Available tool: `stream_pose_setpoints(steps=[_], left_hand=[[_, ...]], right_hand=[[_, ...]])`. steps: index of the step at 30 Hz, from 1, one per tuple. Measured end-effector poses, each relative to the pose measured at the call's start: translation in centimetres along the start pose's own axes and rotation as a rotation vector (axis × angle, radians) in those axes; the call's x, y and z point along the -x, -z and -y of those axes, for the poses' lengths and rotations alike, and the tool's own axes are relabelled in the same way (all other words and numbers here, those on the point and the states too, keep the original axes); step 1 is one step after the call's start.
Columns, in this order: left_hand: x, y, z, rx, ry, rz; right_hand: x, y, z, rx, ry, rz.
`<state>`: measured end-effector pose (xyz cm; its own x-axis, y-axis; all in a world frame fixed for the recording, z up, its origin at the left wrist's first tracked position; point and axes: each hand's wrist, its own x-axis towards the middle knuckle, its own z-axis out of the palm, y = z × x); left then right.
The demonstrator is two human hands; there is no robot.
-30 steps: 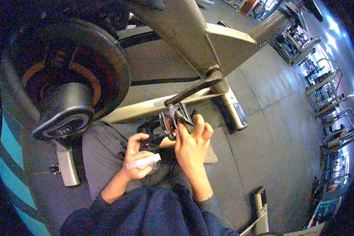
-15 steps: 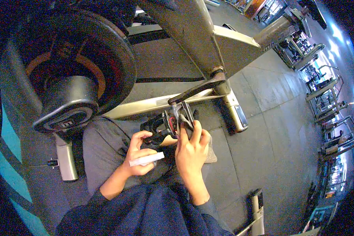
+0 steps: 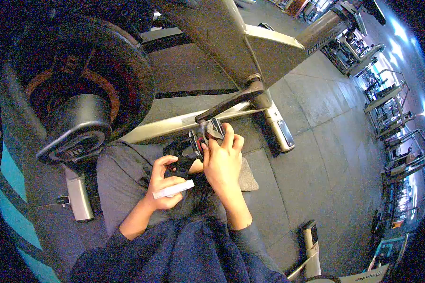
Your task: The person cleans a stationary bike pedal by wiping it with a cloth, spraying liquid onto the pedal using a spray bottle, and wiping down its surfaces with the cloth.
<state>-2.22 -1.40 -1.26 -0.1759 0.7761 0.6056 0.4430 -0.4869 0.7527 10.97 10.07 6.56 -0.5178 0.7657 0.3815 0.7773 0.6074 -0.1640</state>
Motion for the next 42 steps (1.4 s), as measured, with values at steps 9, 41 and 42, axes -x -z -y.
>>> stream_pose_setpoints(steps=[9, 41, 42], left_hand=[[0.4, -0.1, 0.2, 0.011, 0.008, -0.006], [0.2, 0.3, 0.0, 0.036, -0.031, 0.003], [0.2, 0.3, 0.0, 0.034, -0.045, -0.003]], right_hand=[[3.3, 0.6, 0.6, 0.096, -0.010, -0.060], [1.3, -0.6, 0.2, 0.047, -0.016, -0.103], [1.7, -0.5, 0.0, 0.047, -0.030, -0.097]])
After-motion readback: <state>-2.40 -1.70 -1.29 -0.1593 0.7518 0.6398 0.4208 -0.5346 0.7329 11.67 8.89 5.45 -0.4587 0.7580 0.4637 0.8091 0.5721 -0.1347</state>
